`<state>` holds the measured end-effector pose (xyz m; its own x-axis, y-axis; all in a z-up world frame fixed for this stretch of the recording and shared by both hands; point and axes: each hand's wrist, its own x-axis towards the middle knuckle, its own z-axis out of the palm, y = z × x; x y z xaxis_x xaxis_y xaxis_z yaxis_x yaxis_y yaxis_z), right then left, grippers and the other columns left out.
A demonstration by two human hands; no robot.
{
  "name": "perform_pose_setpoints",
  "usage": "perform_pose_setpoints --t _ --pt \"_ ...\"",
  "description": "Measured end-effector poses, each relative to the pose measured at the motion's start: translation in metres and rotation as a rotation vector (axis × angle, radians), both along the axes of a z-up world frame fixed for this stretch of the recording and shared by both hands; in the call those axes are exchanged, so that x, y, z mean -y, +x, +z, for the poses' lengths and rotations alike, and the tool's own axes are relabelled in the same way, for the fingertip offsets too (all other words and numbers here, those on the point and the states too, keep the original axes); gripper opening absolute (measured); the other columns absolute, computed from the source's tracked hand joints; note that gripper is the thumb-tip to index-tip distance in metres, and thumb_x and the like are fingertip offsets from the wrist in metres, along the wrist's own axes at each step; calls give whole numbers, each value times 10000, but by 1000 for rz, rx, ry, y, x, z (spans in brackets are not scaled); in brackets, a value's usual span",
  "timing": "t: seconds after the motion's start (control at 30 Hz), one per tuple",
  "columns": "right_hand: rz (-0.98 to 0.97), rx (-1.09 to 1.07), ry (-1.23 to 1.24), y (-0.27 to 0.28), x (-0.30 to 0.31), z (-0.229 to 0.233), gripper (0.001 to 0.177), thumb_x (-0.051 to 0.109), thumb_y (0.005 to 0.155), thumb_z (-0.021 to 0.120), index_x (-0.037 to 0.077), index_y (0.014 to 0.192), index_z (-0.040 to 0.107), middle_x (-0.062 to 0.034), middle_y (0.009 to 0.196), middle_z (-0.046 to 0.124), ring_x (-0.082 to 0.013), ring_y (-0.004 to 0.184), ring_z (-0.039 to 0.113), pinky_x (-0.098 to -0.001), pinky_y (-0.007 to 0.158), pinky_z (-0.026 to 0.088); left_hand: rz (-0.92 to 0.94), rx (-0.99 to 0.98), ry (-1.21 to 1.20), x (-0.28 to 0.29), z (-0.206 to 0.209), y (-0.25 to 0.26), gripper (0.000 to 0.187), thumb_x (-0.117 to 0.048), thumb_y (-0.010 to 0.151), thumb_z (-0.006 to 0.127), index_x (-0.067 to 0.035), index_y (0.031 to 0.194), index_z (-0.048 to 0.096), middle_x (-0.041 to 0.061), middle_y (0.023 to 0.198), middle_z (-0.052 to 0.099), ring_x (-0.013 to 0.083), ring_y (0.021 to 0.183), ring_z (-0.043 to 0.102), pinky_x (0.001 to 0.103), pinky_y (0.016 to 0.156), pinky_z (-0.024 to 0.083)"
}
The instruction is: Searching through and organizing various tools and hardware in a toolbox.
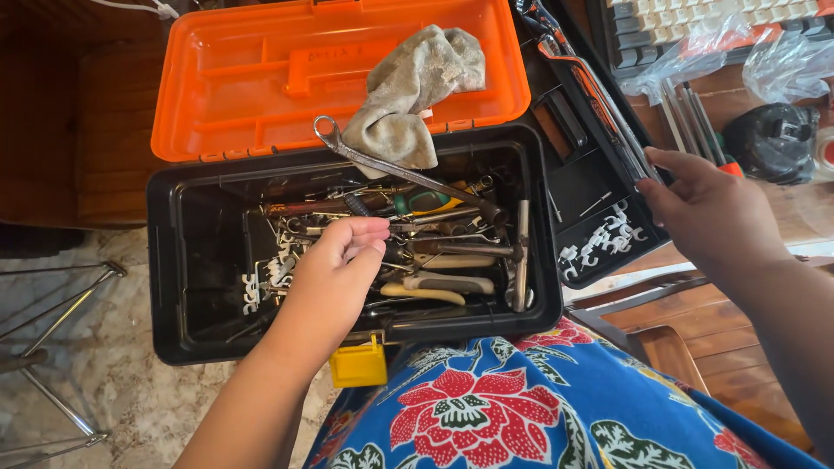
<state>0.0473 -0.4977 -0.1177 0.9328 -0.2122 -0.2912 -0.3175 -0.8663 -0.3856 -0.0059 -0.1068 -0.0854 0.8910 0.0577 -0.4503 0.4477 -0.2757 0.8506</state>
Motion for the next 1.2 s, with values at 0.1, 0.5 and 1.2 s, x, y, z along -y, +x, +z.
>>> perform_pose_setpoints --t 0.1,0.5,1.2 --pt "-27 -26 51 4 -5 0 515 360 993 688 224 1485 620 -82 815 730 -184 767 697 -352 738 525 16 3 -34 -3 -12 2 333 -156 939 608 -25 1244 642 85 1227 729 152 1152 683 292 1018 509" --pt "225 94 -267 8 -10 -4 421 327 1014 624 222 1420 661 -106 972 752 -322 984 697 -470 849 546 -27 -32 -3 -3 -12 13 385 -180 938 620 -31 1293 611 88 1292 703 161 1210 650 301 1043 484" --pt "1010 -57 288 -12 -197 44 247 164 808 719 88 1043 712 -115 968 707 -356 961 672 -476 806 544 -532 189 662 -57 15 2 328 -189 862 699 -87 1173 706 134 1188 683 371 1149 608 448 990 480"
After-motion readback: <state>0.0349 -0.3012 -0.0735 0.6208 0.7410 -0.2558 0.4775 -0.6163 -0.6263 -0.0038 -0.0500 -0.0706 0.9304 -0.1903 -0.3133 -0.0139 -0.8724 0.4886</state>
